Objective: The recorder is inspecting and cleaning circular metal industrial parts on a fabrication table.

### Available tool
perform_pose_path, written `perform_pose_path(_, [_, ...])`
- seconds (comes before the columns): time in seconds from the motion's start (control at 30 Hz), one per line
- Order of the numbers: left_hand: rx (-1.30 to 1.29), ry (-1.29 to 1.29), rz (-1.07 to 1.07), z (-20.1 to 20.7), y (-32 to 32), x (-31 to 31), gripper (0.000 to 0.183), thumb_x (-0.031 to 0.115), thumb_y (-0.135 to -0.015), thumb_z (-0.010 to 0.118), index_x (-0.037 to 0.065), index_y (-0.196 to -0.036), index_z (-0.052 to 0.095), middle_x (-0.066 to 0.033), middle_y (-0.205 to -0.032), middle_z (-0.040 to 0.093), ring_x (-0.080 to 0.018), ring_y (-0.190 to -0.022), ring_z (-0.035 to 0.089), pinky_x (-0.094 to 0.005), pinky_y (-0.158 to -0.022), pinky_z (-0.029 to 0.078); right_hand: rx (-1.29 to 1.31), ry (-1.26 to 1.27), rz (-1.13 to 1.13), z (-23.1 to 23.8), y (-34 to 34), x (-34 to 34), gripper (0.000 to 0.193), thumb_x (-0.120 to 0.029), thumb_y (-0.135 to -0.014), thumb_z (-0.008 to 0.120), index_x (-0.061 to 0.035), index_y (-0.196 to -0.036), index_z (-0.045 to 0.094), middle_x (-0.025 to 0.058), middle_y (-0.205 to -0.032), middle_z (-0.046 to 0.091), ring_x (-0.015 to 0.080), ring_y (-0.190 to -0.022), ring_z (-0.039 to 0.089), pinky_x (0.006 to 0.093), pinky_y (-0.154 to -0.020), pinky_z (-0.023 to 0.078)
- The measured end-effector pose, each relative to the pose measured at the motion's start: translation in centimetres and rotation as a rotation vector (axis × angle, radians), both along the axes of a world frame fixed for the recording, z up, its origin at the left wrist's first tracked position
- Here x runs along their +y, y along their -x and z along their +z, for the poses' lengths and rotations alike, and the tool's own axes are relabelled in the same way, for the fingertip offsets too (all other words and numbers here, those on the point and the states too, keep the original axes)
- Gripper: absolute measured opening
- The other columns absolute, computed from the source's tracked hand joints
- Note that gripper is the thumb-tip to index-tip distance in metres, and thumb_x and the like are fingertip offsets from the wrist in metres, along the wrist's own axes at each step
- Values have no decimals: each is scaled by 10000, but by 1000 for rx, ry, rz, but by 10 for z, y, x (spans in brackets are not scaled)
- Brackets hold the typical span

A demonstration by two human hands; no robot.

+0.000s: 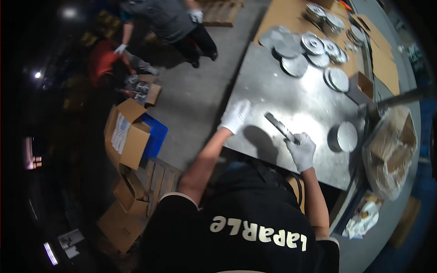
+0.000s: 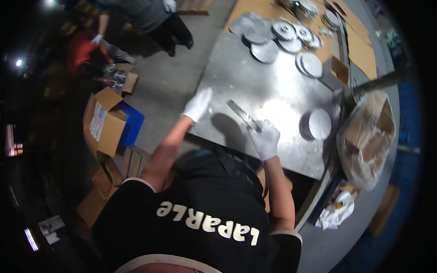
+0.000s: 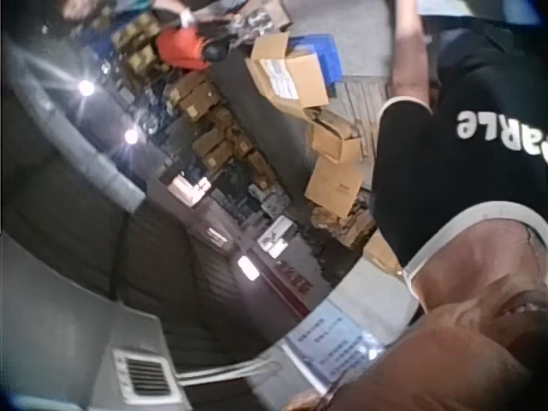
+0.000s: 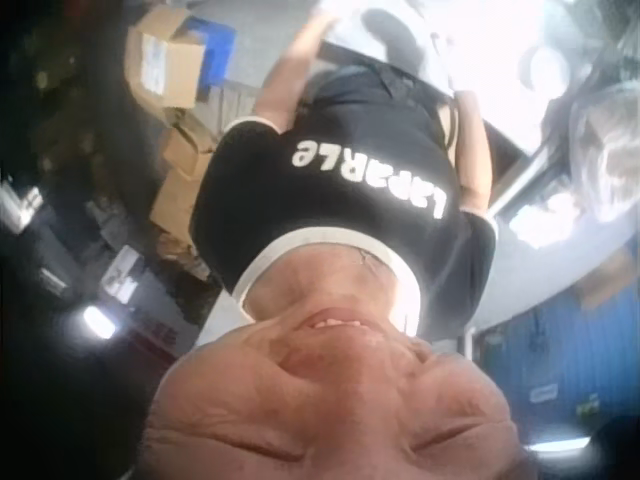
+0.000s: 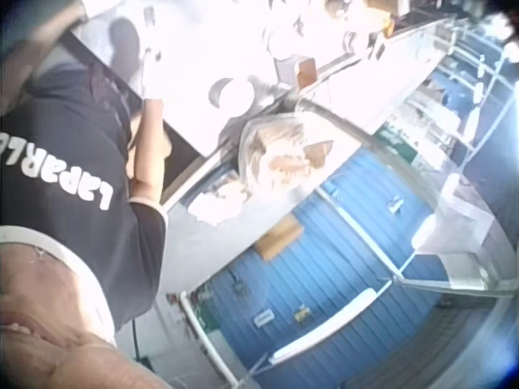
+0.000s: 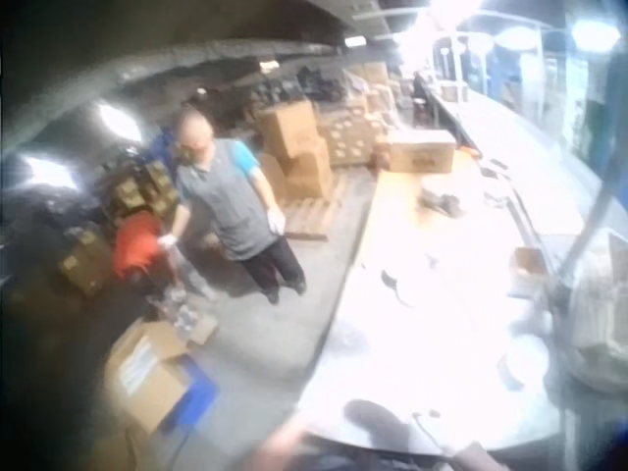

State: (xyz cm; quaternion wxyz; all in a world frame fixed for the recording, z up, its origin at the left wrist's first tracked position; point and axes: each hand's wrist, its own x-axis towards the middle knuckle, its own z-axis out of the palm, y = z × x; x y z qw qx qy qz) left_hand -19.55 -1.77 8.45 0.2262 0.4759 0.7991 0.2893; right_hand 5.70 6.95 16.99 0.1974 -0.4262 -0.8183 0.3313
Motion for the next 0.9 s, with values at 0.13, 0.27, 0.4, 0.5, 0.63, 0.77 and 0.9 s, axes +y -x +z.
perform_pose_path(0.13, [-685, -503, -46, 57, -36, 27, 555, 496, -969, 337, 13, -1005, 606, -132, -1017, 603, -168, -995, 562, -292, -884, 430, 262, 347, -187, -7, -9, -10, 221, -102, -656, 808, -20, -776, 643, -4, -678, 515, 73, -608, 470, 238, -553, 401])
perform_pose_path(0.27, [-405, -417, 18, 63, -63, 32, 470, 427, -963, 435, 21, -742, 518, -47, -664, 502, -156, -641, 467, -313, -585, 376, 422, 465, -214, -27, -17, -22, 218, -88, -668, 809, -26, -774, 629, -25, -684, 496, 46, -604, 441, 219, -541, 382])
perform_pose_path(0.4, [-321, -490, -124, 69, -75, 30, 455, 413, -968, 419, 32, -737, 509, -67, -721, 562, -159, -723, 552, -286, -689, 431, 411, 417, -217, -42, -28, -26, 203, -58, -667, 799, -23, -769, 626, -27, -694, 495, 48, -609, 443, 212, -545, 374])
perform_pose_path(0.5, [-392, -539, -145, 74, -81, 32, 460, 422, -961, 429, 29, -734, 507, -70, -727, 559, -154, -725, 556, -287, -683, 434, 424, 343, -195, -48, -34, -22, 210, -44, -664, 796, -13, -816, 654, -14, -721, 535, 60, -636, 486, 214, -570, 395])
perform_pose_path(0.63, [-257, -439, -154, 78, -88, 31, 400, 355, -967, 442, 17, -790, 561, -65, -732, 559, -139, -703, 543, -266, -669, 427, 454, 343, -161, -56, -39, -22, 243, 7, -659, 760, -13, -885, 673, -4, -743, 554, 74, -682, 520, 215, -610, 423])
perform_pose_path(0.77, [-240, -319, -129, 78, -91, 29, 344, 302, -963, 455, 18, -812, 578, -64, -748, 570, -134, -705, 540, -251, -657, 420, 434, 319, -177, -56, -38, -24, 259, -3, -644, 720, -20, -896, 666, 25, -750, 579, 81, -634, 500, 221, -594, 423])
perform_pose_path(0.9, [-386, -186, -56, 61, -74, 39, 233, 232, -947, 499, 29, -958, 613, -68, -824, 610, -143, -737, 561, -260, -691, 447, 544, 712, -229, -53, -39, -15, 185, -103, -692, 773, -13, -805, 658, -17, -630, 546, 50, -540, 446, 204, -492, 337])
